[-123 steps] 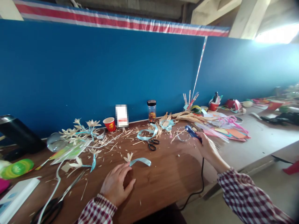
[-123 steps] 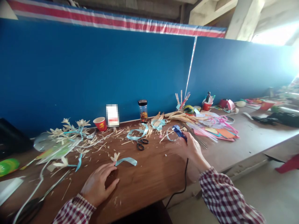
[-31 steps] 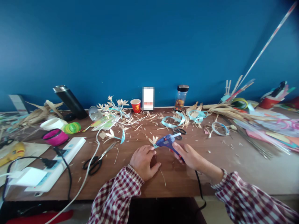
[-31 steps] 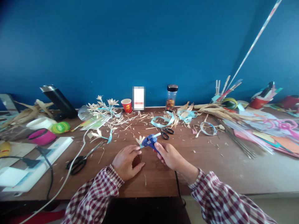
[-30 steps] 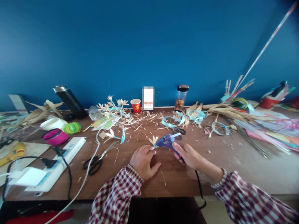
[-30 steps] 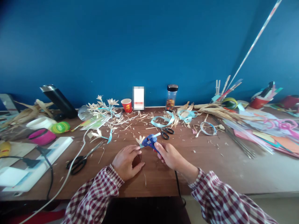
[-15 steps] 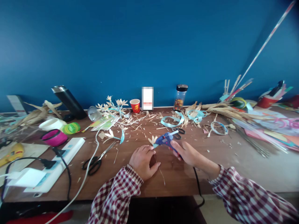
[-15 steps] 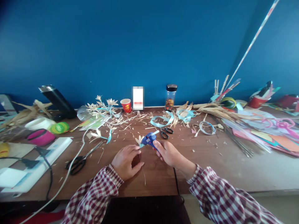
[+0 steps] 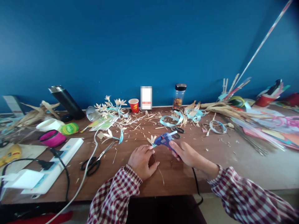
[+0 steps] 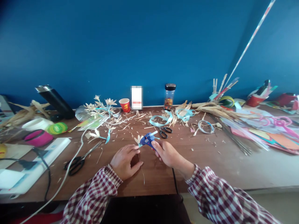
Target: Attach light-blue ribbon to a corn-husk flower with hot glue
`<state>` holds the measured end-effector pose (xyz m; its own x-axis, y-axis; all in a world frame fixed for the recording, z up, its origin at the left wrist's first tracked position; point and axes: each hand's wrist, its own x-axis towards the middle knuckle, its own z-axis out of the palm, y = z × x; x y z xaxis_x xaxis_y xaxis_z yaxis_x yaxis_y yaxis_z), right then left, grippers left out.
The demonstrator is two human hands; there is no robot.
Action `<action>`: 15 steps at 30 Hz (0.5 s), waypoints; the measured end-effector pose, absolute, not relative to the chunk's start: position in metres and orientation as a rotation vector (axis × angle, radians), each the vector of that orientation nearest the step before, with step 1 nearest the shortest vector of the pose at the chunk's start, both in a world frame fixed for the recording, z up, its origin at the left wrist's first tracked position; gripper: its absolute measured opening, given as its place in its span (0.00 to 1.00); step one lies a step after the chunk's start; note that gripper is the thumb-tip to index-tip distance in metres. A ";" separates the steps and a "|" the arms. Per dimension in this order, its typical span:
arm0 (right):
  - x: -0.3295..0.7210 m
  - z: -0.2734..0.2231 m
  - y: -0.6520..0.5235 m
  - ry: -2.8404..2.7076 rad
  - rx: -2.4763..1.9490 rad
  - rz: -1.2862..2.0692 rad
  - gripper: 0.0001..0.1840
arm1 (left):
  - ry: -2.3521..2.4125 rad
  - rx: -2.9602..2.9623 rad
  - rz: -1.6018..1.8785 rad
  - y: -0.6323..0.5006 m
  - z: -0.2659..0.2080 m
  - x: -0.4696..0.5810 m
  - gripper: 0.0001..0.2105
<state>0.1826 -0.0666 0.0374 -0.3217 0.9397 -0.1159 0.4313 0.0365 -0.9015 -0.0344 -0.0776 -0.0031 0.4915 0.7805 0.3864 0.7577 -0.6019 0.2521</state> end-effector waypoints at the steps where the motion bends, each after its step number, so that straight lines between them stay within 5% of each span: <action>1: 0.183 0.038 -0.066 -1.791 -1.391 1.250 0.25 | 1.379 2.673 0.739 -0.078 -0.003 -0.034 0.16; 15: 0.185 0.038 -0.064 -1.750 -1.449 1.207 0.26 | 1.376 2.673 0.760 -0.078 -0.001 -0.033 0.15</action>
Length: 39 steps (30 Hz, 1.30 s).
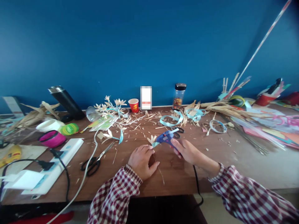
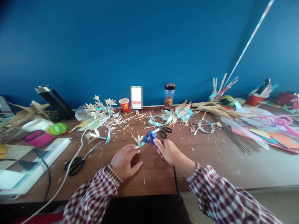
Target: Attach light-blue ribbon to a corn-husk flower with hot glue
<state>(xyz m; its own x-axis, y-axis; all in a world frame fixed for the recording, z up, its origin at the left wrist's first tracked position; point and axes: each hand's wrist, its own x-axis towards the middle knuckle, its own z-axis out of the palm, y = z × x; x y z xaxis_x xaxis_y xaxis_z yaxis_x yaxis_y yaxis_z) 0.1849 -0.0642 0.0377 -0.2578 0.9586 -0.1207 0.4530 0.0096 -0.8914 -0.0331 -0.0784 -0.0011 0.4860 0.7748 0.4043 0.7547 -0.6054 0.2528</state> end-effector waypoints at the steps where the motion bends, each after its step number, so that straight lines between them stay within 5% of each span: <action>1: 0.185 0.038 -0.065 -1.750 -1.446 1.216 0.26 | 1.378 2.672 0.754 -0.079 -0.001 -0.033 0.15; 39: 0.193 0.037 -0.070 -1.734 -1.440 1.258 0.26 | 1.360 2.680 0.764 -0.078 -0.001 -0.034 0.15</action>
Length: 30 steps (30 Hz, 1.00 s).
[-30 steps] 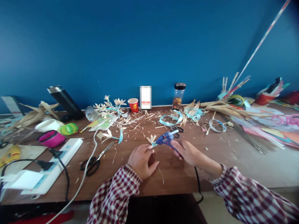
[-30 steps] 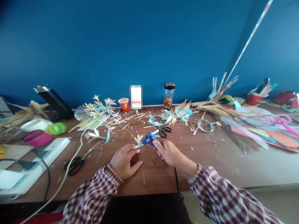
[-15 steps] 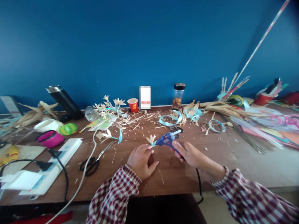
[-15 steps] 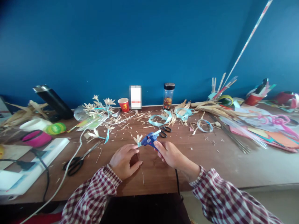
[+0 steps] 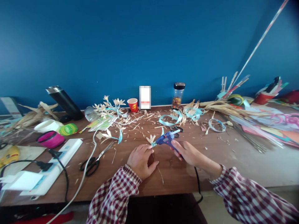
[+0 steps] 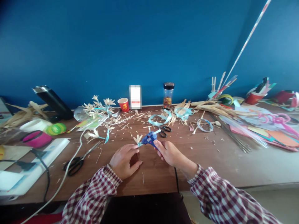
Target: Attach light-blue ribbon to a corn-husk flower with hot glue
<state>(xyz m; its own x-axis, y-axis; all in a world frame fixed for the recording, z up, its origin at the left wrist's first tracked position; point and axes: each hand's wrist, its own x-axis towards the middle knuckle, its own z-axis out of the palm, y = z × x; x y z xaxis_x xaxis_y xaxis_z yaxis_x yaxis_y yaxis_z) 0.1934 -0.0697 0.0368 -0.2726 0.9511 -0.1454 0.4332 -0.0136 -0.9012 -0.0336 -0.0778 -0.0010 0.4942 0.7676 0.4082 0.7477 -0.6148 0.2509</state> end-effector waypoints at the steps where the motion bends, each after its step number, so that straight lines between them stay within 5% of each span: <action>1: 0.195 0.037 -0.070 -1.750 -1.448 1.254 0.26 | 1.357 2.680 0.768 -0.078 -0.001 -0.034 0.15; 24: 0.210 0.052 -0.078 -1.586 -1.289 1.363 0.28 | 1.343 2.694 0.783 -0.077 -0.003 -0.034 0.14; 30: 0.251 0.040 -0.092 -1.614 -1.454 0.657 0.17 | 1.349 2.758 0.789 -0.075 -0.006 -0.036 0.14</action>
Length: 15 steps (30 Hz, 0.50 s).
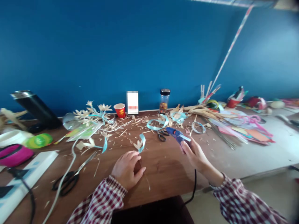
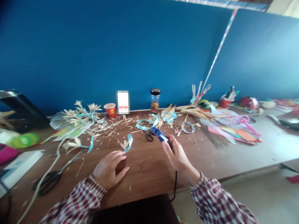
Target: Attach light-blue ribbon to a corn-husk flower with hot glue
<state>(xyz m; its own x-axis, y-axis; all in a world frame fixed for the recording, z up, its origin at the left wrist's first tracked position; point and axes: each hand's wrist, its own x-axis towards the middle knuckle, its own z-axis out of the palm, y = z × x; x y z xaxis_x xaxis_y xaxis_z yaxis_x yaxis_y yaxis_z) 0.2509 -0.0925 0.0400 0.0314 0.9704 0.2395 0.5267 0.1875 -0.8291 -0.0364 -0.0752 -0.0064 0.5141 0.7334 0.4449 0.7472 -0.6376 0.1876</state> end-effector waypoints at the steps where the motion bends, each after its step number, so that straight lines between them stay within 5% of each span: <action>1: 0.262 0.037 -0.093 -1.624 -1.561 0.479 0.17 | -1.319 -2.705 -0.768 -0.074 -0.008 -0.037 0.14; 7: 0.334 0.023 -0.085 -1.689 -2.014 -0.310 0.17 | -1.281 -2.670 -0.760 -0.070 -0.012 -0.038 0.14; 15: 0.381 0.001 -0.067 -1.721 -2.298 -0.426 0.19 | -1.285 -2.686 -0.722 -0.072 -0.007 -0.036 0.13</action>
<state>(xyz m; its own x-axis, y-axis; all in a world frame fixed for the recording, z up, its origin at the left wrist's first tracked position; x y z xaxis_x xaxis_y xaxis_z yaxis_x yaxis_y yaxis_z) 0.3812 -0.0675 0.0014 0.2645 0.8908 0.3695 0.9603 -0.2784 -0.0163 -0.0358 -0.0725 -0.0074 0.5377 0.7162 0.4449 0.7528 -0.6454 0.1292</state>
